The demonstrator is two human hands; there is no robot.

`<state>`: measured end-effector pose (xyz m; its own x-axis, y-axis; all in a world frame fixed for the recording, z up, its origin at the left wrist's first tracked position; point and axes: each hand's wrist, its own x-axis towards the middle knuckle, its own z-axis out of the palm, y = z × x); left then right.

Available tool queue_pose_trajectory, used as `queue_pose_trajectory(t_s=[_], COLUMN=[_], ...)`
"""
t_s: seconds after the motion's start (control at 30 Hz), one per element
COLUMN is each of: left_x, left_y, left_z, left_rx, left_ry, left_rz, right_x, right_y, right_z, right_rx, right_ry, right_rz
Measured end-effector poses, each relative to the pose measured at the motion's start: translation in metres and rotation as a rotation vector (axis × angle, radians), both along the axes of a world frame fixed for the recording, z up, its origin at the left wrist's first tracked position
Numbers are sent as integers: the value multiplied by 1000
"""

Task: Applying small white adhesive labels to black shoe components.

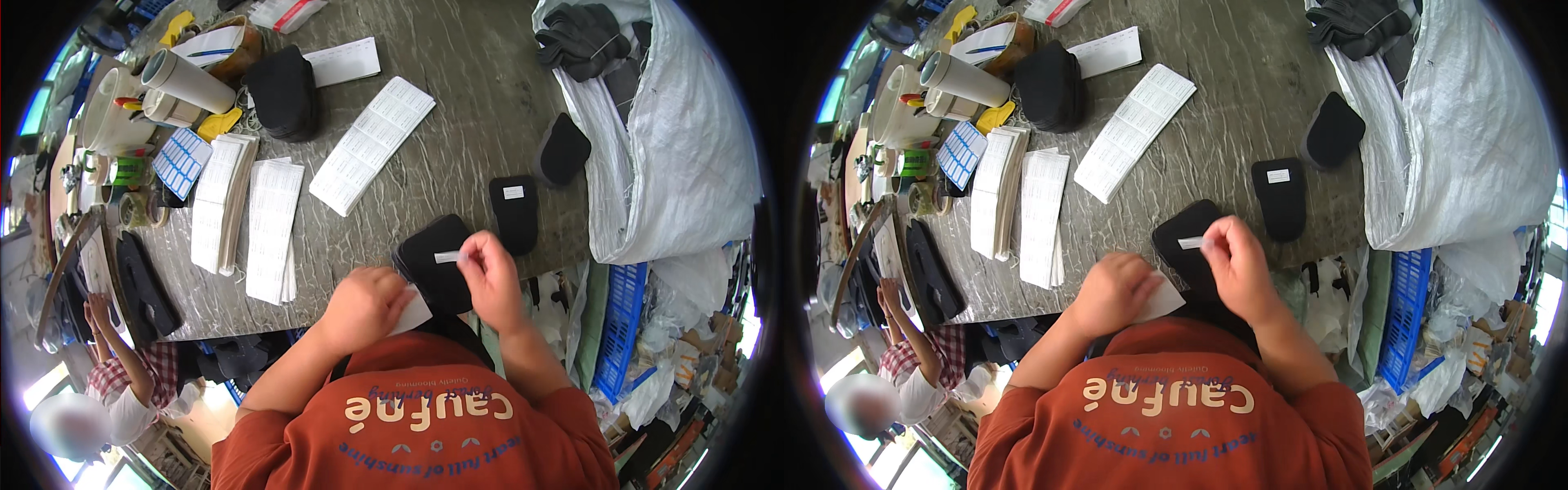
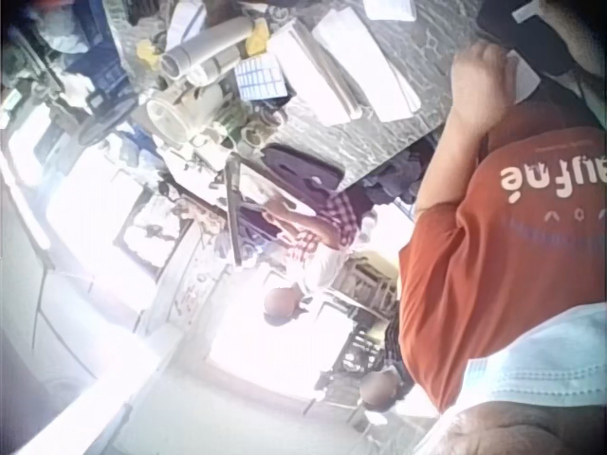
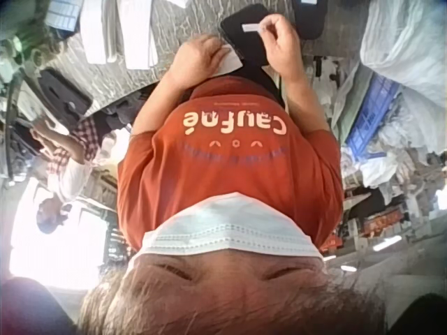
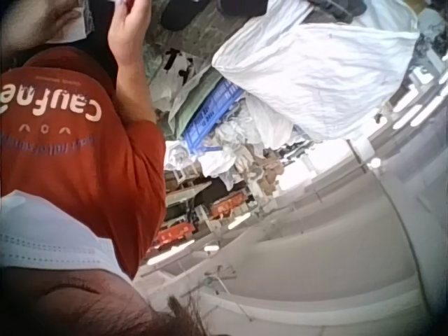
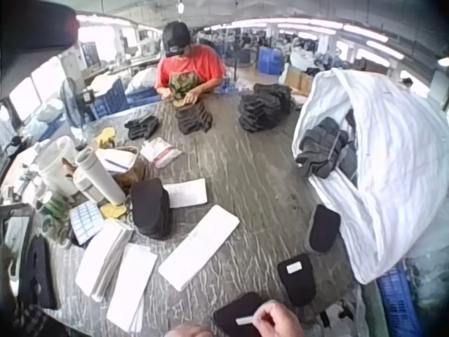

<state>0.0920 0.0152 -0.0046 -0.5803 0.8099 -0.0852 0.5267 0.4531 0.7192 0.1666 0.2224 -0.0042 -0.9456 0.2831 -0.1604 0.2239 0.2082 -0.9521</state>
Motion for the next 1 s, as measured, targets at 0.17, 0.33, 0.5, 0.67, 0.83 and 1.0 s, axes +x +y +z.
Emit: queue_pose_trajectory(t_s=[0.17,0.33,0.5,0.67,0.83,1.0], left_x=[7,8,7,4,5,5], left_y=[13,11,13,18,19,22], left_z=[-7,-13,-15,-10,-11,-8], left_rx=[102,48,61,18,-117,-137], left_ry=[80,106,88,91,144,141], left_rz=[-184,-197,-186,-200,-236,-228], right_x=[-14,-18,-17,-18,-20,-23], right_y=[0,-3,-2,-4,-5,-9], right_z=[-30,-33,-40,-38,-37,-36], right_rx=[118,204,250,288,233,292], right_ry=[-93,-146,-97,-100,-146,-209], right_rz=[-19,-26,-5,-17,-70,-205])
